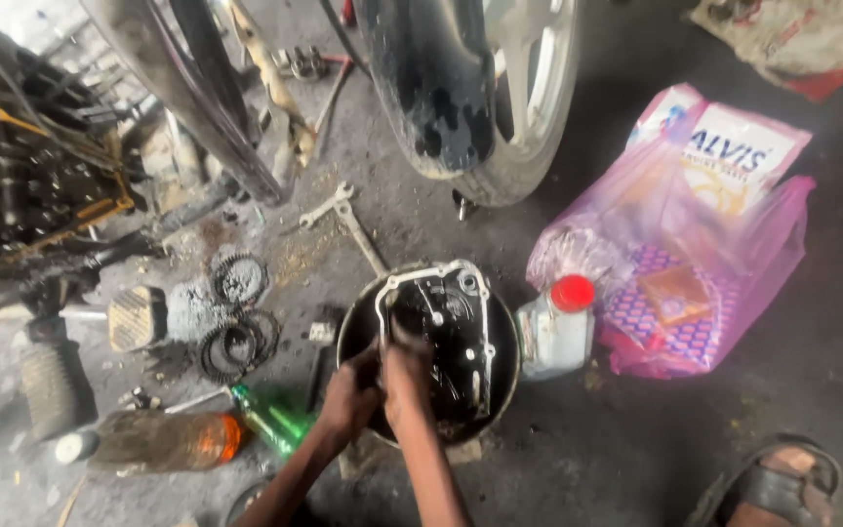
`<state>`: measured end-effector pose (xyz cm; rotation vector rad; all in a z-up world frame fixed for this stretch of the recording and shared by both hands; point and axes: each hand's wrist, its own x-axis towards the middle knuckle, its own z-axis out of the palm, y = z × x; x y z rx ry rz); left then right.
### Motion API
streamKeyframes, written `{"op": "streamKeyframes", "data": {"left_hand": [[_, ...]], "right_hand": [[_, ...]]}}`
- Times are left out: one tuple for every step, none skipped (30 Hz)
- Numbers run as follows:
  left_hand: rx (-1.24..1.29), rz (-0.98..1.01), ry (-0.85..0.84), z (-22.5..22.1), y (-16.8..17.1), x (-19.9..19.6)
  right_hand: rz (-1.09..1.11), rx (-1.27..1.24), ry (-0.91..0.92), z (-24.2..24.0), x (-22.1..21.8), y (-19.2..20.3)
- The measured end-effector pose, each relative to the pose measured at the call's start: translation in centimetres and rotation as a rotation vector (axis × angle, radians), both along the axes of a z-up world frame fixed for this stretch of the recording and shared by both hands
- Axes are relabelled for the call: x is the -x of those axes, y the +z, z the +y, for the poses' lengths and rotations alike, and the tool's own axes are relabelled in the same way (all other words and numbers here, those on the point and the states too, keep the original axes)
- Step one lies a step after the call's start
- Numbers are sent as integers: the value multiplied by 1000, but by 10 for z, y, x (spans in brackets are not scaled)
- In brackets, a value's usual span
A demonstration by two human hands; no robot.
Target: Cleaning and repairing a motorcycle engine casing and internal parts.
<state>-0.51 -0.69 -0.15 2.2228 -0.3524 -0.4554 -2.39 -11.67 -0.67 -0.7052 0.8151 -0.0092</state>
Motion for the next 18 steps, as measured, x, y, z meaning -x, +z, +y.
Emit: {"op": "streamKeyframes", "data": {"left_hand": [[2, -12, -2, -2, 3, -7], [-72, 50, 14, 2, 2, -2], [-146, 112, 30, 6, 0, 2], [-145, 127, 40, 4, 2, 6], [-18, 182, 30, 0, 5, 10], [108, 218, 18, -4, 11, 4], [108, 216, 27, -3, 8, 3], [264, 364, 115, -3, 4, 0], [422, 510, 204, -4, -1, -3], [420, 518, 204, -2, -8, -3], [393, 487, 232, 0, -14, -3], [364, 462, 264, 4, -22, 1], [361, 476, 268, 0, -13, 7], [151, 389, 285, -2, -1, 7], [-60, 301, 299, -5, 11, 8], [-60, 300, 302, -4, 10, 7], [-47, 249, 268, -2, 9, 7], [-35, 202, 236, 0, 7, 9]], "right_hand": [[-12, 2, -2, -8, 0, -20], [12, 387, 174, -11, 11, -44], [30, 771, 355, -12, 22, -69], [39, 769, 372, -28, 30, -44], [215, 702, 638, -45, 37, -18], [377, 626, 893, -63, 35, 11], [372, 628, 900, -64, 38, 11], [339, 536, 878, -65, 42, 10], [306, 445, 854, -67, 46, 9], [313, 441, 854, -70, 46, 8], [277, 581, 869, -72, 46, 7], [243, 719, 887, -73, 50, 6], [255, 712, 893, -70, 53, 3], [266, 690, 900, -67, 50, 2], [277, 668, 907, -63, 47, 2], [274, 668, 909, -52, 45, 0], [274, 633, 890, -41, 43, -1], [277, 596, 872, -30, 43, -3]]}}
